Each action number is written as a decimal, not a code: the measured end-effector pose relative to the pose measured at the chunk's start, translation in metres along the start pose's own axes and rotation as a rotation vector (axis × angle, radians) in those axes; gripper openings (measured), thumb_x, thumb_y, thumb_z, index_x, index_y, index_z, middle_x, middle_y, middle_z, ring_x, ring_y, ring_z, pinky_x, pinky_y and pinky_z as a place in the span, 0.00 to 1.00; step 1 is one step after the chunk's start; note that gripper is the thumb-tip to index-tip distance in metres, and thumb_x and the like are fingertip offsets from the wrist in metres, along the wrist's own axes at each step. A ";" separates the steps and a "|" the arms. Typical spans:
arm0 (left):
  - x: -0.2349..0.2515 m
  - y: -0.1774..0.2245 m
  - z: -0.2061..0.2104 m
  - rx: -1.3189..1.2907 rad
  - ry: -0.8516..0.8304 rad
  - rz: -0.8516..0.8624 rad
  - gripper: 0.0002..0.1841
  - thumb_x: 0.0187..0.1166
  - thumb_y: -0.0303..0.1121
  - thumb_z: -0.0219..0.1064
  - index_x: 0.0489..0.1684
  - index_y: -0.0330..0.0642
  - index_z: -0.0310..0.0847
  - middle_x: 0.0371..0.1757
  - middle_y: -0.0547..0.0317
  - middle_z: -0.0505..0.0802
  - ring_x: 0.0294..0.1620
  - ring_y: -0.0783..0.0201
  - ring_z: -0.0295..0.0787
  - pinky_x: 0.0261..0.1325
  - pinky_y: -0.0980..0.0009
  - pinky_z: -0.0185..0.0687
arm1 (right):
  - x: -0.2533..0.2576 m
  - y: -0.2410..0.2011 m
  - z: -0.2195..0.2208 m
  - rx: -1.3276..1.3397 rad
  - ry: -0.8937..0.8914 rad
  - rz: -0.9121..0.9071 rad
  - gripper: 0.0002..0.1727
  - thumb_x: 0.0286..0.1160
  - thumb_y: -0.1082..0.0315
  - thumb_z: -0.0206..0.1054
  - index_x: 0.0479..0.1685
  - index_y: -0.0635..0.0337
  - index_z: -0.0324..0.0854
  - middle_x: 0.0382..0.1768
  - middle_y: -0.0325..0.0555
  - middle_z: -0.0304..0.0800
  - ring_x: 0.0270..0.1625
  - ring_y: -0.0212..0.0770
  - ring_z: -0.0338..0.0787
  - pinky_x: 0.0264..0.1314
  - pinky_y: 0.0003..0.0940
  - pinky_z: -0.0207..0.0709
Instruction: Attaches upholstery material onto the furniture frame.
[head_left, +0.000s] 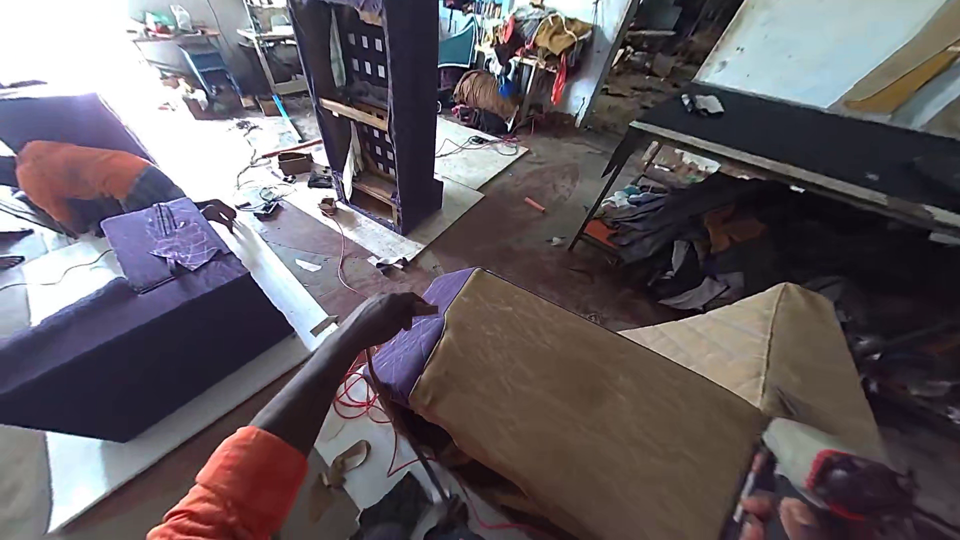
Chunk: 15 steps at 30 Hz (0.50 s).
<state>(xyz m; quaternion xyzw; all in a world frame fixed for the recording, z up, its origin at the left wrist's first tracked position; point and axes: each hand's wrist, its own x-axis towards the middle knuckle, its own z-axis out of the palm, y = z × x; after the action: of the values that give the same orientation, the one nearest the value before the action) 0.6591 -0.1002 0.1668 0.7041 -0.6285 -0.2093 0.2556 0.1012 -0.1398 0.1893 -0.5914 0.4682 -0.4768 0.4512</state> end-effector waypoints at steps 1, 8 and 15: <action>0.008 -0.006 0.002 -0.049 -0.038 -0.011 0.15 0.93 0.37 0.54 0.61 0.46 0.87 0.32 0.58 0.93 0.34 0.60 0.91 0.49 0.52 0.88 | 0.005 0.002 0.010 0.006 0.007 0.042 0.11 0.88 0.64 0.52 0.56 0.62 0.70 0.31 0.35 0.90 0.22 0.33 0.88 0.24 0.30 0.87; 0.072 -0.034 0.001 -0.054 -0.302 0.020 0.15 0.85 0.47 0.67 0.48 0.46 0.92 0.32 0.57 0.92 0.32 0.62 0.87 0.44 0.55 0.84 | 0.007 0.004 0.072 -0.026 0.023 0.209 0.14 0.87 0.61 0.53 0.57 0.63 0.73 0.33 0.38 0.90 0.23 0.35 0.88 0.24 0.32 0.87; 0.178 -0.046 0.010 0.118 -0.773 0.378 0.14 0.84 0.43 0.69 0.39 0.42 0.92 0.29 0.58 0.92 0.30 0.62 0.87 0.42 0.54 0.83 | -0.024 0.010 0.149 -0.067 0.245 0.319 0.17 0.85 0.57 0.58 0.59 0.61 0.76 0.32 0.41 0.90 0.23 0.37 0.89 0.23 0.32 0.87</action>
<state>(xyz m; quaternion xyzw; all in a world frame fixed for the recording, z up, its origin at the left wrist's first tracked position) 0.7104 -0.2742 0.1355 0.4600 -0.8069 -0.3706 -0.0054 0.2445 -0.1043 0.1554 -0.4618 0.6230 -0.4520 0.4408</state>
